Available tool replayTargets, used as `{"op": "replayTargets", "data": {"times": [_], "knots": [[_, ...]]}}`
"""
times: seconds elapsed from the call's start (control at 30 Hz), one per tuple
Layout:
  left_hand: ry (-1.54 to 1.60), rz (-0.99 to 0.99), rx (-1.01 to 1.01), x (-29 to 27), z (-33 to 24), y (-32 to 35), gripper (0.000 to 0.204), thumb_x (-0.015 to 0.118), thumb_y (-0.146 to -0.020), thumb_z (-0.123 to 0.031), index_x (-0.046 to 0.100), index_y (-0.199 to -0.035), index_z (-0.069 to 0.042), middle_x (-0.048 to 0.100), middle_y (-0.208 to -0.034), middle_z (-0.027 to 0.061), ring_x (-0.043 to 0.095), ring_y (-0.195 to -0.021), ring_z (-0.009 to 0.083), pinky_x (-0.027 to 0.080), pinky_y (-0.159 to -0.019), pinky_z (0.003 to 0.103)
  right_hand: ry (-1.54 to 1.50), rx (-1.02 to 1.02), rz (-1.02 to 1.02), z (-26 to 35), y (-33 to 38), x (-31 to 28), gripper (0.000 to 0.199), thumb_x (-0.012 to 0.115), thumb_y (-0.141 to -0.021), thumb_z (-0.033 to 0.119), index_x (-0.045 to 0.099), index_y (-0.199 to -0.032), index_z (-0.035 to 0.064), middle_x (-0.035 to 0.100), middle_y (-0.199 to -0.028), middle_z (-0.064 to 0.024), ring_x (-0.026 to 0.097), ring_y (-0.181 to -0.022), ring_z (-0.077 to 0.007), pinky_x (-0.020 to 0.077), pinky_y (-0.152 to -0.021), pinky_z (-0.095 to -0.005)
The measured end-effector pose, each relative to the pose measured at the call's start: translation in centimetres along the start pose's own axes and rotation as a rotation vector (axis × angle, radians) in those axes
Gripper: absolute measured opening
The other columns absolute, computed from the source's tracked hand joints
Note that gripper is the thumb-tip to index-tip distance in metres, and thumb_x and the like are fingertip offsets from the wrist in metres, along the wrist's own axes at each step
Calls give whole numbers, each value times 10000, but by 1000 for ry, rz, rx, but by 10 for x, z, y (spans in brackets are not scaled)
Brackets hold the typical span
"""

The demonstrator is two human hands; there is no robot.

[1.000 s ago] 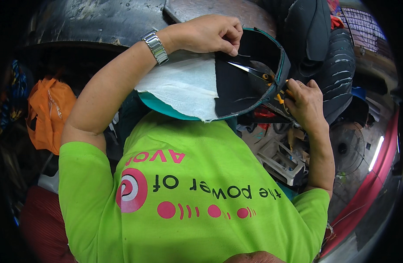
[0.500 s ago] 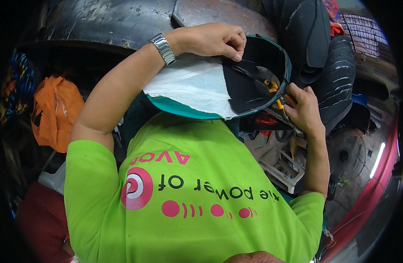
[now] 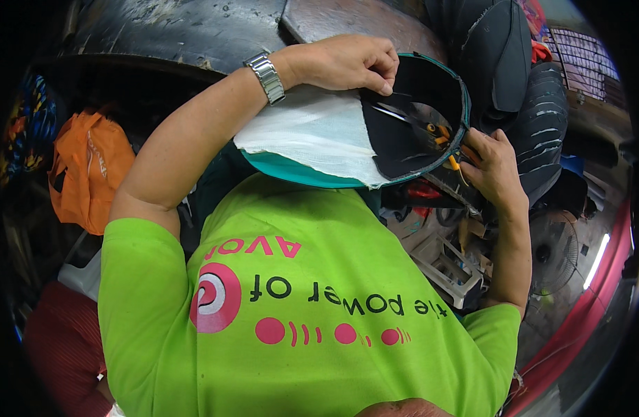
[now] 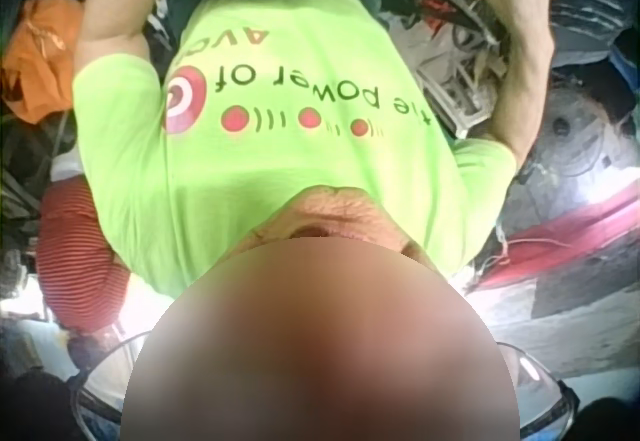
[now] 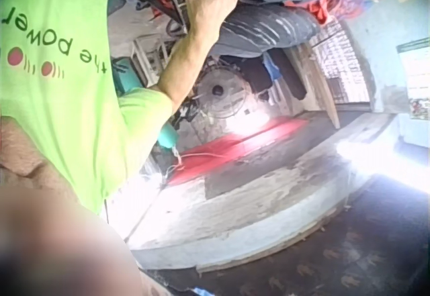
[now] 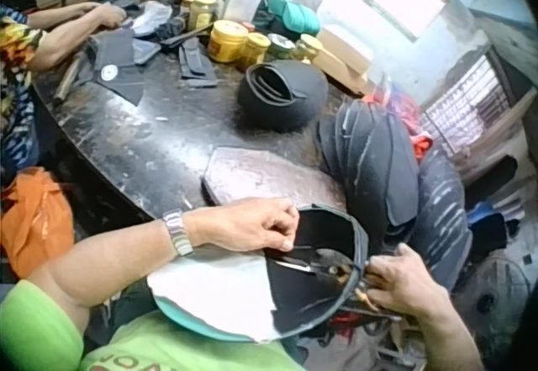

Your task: The person uses scissors to cut a black shoe cover and a white foam insert. They trim the foam to fit inside the cover, then cut the cover's edges to shape it. The person repeatedly adjusts and trims both pieces to achieve a snug fit.

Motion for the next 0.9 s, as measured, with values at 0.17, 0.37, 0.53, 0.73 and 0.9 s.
{"op": "replayTargets", "data": {"times": [0.17,0.37,0.53,0.73,0.9], "knots": [[-73,10,-14,2,0,0,169,680,-910,-187,662,-887,-21,560,-1014,21,604,-911,155,465,-844,291,20,-33,27,-4,0,7,263,722,-682,105,516,-840,61,607,-740,-117,494,-656,-325,371,-715,-358],[-58,-28,4,1,-2,1,156,688,-903,-183,670,-892,-27,563,-1008,16,609,-892,147,470,-837,286,-129,76,-11,-17,-2,18,271,741,-704,141,526,-847,57,613,-746,-144,538,-685,-351,395,-713,-373],[-55,-25,-9,1,-1,1,152,691,-900,-180,672,-893,-29,567,-1012,11,615,-894,140,478,-840,281,2,133,-11,-19,8,12,292,747,-693,160,517,-836,50,596,-730,-147,519,-673,-354,405,-704,-381],[-68,-33,-1,0,-3,1,156,693,-898,-186,675,-896,-32,574,-1013,10,620,-896,146,480,-841,286,-35,185,-1,-21,11,16,280,743,-684,147,547,-856,46,592,-736,-142,480,-660,-334,412,-684,-391],[-94,-38,15,-1,-5,2,160,690,-899,-199,680,-900,-38,576,-1012,12,621,-896,150,480,-843,289,-126,268,-11,-28,15,13,278,740,-676,113,607,-911,47,622,-788,-131,458,-667,-296,405,-690,-367]]}}
Point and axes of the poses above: each hand's wrist, its own y-axis away from the middle knuckle, its own x-axis out of the palm, z = x × y, the point moved 8 cm from there along -y, towards the middle knuckle
